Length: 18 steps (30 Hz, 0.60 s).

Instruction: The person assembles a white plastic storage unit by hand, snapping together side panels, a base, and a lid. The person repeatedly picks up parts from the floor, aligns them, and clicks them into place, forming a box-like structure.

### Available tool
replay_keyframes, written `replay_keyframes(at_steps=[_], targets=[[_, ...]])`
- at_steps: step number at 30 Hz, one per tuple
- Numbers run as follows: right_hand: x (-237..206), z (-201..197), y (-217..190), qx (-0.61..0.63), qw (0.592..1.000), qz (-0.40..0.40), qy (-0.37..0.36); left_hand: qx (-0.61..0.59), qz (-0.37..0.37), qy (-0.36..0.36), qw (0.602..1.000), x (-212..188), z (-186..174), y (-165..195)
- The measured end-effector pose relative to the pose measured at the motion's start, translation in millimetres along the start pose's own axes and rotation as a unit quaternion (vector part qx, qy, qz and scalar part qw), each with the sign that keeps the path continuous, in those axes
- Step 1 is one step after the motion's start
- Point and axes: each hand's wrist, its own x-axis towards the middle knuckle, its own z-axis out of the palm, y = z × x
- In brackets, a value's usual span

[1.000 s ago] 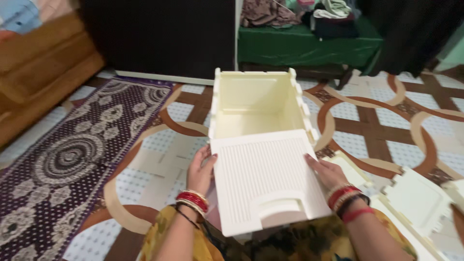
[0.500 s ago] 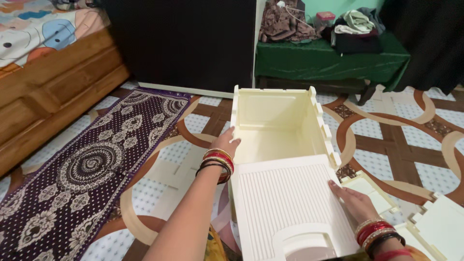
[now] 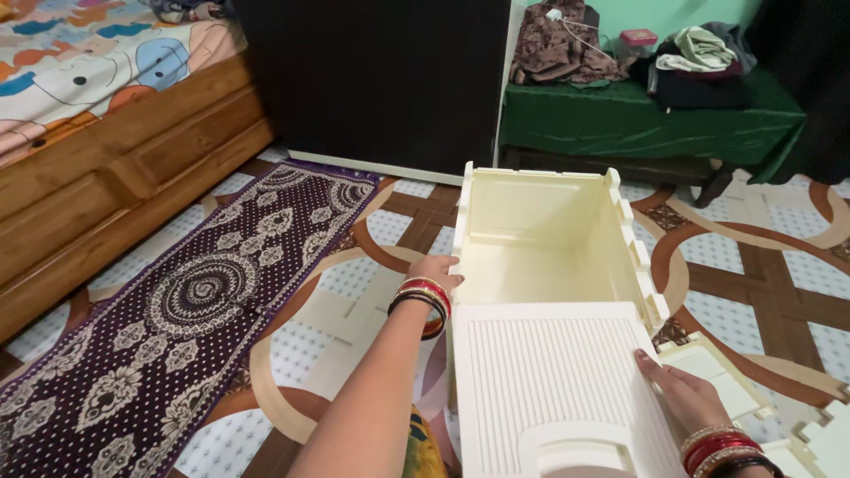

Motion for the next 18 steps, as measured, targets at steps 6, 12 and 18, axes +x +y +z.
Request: replay_keyframes(at_steps=[6, 12, 18], targets=[[6.1, -7.2, 11.8, -0.022, 0.999, -0.008, 0.024, -0.031, -0.02, -0.019, 0.999, -0.4, -4.3, 1.8], [8.1, -11.7, 16.7, -0.029, 0.999, 0.006, 0.032, -0.049, -0.054, -0.035, 0.997, -4.2, -7.6, 8.3], [9.9, -14.3, 21.4, -0.03, 0.999, 0.014, 0.042, -0.099, -0.046, -0.035, 0.993, 0.3, -5.6, 0.4]])
